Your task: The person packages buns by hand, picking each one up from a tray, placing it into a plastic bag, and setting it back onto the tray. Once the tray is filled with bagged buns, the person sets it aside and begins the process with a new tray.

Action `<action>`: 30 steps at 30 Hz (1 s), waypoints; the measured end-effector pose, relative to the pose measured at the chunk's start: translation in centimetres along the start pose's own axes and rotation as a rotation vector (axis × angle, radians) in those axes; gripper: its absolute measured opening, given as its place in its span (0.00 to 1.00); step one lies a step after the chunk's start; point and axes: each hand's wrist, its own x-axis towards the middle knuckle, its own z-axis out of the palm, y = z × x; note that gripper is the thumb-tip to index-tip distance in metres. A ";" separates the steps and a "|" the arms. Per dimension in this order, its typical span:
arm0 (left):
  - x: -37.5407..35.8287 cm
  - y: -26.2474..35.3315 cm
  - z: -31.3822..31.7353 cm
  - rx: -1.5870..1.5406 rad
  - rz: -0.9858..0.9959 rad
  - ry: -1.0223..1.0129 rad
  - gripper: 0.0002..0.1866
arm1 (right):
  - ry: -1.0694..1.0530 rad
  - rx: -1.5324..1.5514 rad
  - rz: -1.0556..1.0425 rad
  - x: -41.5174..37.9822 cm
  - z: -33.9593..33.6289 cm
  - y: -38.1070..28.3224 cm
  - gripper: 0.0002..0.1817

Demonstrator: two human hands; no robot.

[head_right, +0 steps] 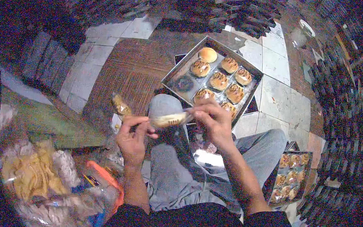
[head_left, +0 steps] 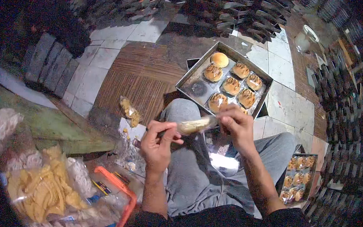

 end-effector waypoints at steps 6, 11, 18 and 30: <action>1.4 -0.5 0.9 0.259 0.241 -0.049 0.07 | -0.004 0.276 0.216 1.5 -0.5 -0.9 0.07; 1.0 1.8 1.4 0.619 0.216 -0.007 0.08 | -0.097 0.544 0.407 2.6 0.5 5.7 0.10; -7.8 -3.7 -3.0 0.412 -0.401 0.080 0.10 | -0.135 0.897 0.782 -7.7 6.9 12.3 0.13; -4.5 -3.0 4.2 0.647 0.124 -0.170 0.16 | -0.091 0.849 0.699 1.6 3.0 9.7 0.35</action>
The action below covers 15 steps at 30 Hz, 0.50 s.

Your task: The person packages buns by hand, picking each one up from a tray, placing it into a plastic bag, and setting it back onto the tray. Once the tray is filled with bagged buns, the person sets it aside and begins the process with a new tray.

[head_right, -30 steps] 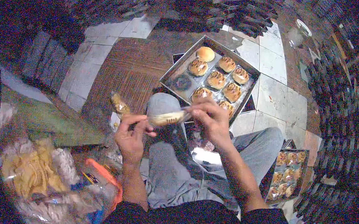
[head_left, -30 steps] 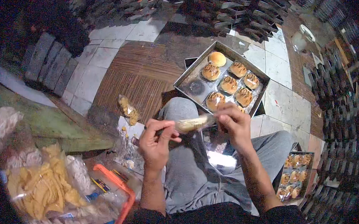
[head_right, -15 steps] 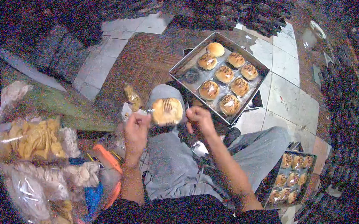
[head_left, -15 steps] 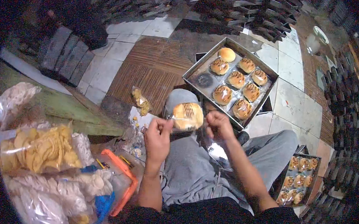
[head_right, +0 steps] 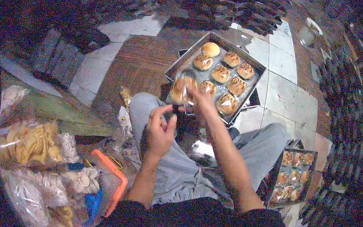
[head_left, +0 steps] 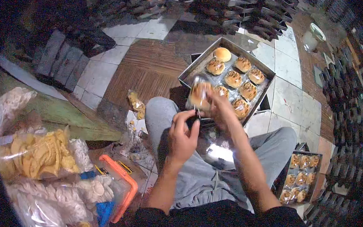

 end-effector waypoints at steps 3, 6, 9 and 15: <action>1.5 -2.4 2.2 -0.525 -0.368 -0.174 0.11 | 0.492 -0.687 -0.206 4.6 -1.2 -0.8 0.38; 1.1 -4.1 5.2 -0.147 -0.327 -0.273 0.17 | 0.500 -1.195 -0.368 -0.1 -2.5 0.3 0.30; 0.7 -6.0 7.4 0.052 -0.414 -0.570 0.16 | 0.242 -1.481 -0.255 -7.9 -5.2 6.2 0.13; -1.4 -5.4 9.8 0.488 0.196 -0.498 0.18 | 0.189 -1.791 -0.226 -16.9 -5.5 11.3 0.18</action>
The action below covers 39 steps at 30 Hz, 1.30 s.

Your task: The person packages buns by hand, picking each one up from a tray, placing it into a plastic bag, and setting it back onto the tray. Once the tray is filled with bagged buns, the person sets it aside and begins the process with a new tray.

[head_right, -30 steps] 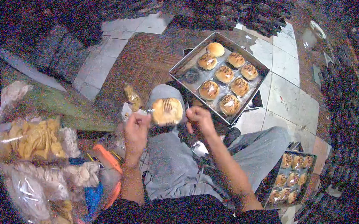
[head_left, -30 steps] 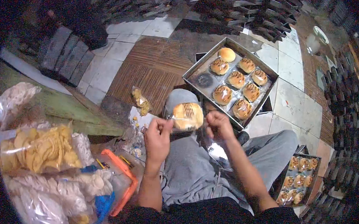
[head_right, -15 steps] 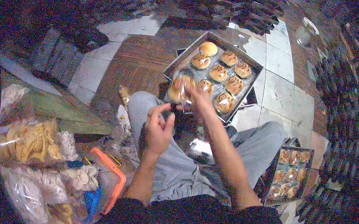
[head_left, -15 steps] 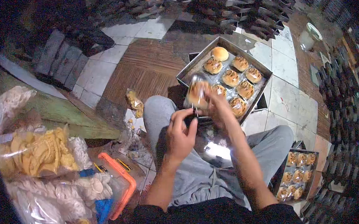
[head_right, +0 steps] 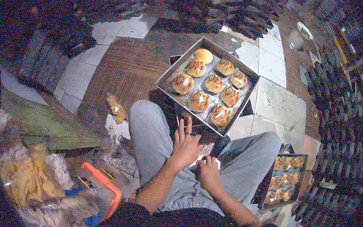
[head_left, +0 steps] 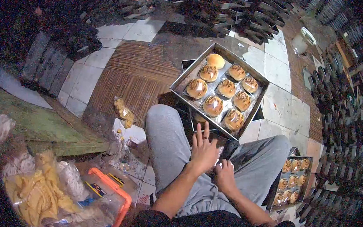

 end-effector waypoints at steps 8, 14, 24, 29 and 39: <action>-0.1 2.2 1.5 -0.512 0.182 -0.260 0.21 | -0.015 0.382 -0.145 -0.6 4.0 7.0 0.17; 2.1 2.7 -3.4 -0.232 0.289 -0.213 0.10 | -0.110 0.570 0.080 3.1 -17.9 4.1 0.19; 3.8 4.8 -7.8 0.079 0.708 -0.062 0.32 | 0.061 0.273 -0.295 6.6 -11.8 2.4 0.50; 6.7 4.3 -7.7 -0.900 -0.087 0.398 0.27 | 0.195 0.749 -0.316 10.9 -9.1 -2.3 0.57; 9.9 -6.1 -10.8 -1.631 -0.434 0.808 0.24 | 0.432 0.356 -0.026 37.1 -7.0 2.3 0.21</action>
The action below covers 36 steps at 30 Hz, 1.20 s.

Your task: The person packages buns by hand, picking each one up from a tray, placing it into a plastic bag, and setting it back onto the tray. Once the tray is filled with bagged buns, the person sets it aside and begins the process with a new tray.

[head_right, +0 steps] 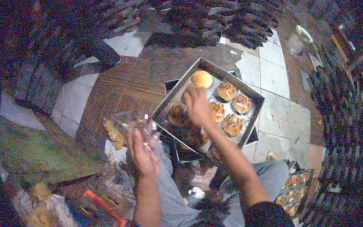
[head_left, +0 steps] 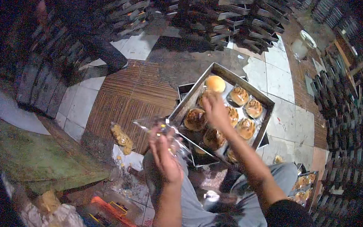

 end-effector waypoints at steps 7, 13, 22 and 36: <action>-0.1 -0.6 -0.5 0.067 -0.125 -0.108 0.28 | -0.241 -0.595 0.226 16.5 4.6 11.7 0.28; -0.9 -1.0 -0.6 0.055 -0.213 -0.175 0.29 | 0.132 0.141 -0.023 2.6 -3.3 9.3 0.23; -2.8 -3.2 -1.3 -0.101 -0.133 -0.198 0.26 | -0.324 1.286 0.316 -22.6 -14.2 -5.5 0.32; -13.3 -1.9 2.9 -0.223 -0.271 -0.338 0.37 | -0.379 0.348 -0.427 -26.8 -17.8 -10.2 0.42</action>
